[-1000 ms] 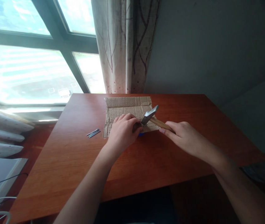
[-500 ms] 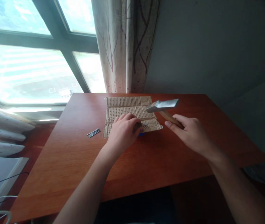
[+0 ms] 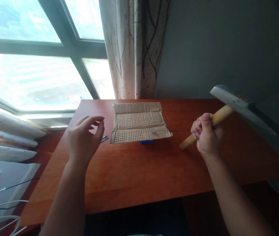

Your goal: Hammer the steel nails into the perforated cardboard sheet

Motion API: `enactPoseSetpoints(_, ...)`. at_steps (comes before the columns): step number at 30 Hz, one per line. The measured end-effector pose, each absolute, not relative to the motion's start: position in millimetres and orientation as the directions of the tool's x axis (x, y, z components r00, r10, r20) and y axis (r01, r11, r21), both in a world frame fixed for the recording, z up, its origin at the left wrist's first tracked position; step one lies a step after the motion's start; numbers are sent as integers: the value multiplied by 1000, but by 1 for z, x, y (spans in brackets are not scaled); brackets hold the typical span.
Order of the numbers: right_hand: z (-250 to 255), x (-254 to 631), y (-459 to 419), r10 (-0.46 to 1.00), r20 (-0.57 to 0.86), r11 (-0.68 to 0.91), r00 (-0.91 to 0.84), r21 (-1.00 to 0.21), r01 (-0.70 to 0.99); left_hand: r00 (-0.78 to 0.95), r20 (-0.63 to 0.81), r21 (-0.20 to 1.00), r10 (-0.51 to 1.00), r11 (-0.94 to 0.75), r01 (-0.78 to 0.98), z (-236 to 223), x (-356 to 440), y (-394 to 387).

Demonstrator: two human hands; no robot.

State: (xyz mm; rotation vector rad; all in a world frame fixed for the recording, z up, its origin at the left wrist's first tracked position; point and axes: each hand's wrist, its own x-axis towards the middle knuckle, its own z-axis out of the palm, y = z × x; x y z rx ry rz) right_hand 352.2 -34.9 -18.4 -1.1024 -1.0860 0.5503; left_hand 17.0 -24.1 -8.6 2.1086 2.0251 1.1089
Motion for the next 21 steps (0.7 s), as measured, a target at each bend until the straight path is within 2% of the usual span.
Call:
enactPoseSetpoints(4, -19, 356, -38, 832, 407, 408, 378, -909, 80, -43, 382, 340, 923, -98, 935, -31, -6, -29)
enactPoseSetpoints(8, -17, 359, -40, 887, 339, 366, 314, -930, -27, 42, 223, 149, 974, -76, 986, -49, -10, -35)
enactPoseSetpoints(12, -18, 358, -40, 886, 334, 358, 321, -933, -20, 104, 113, -14, 988, -103, 995, -57, -7, -38)
enactPoseSetpoints(21, -24, 355, -42, 883, 364, 369, 298, -928, 38, 114, 36, -106, 993, -110, 988, -60, -6, -37)
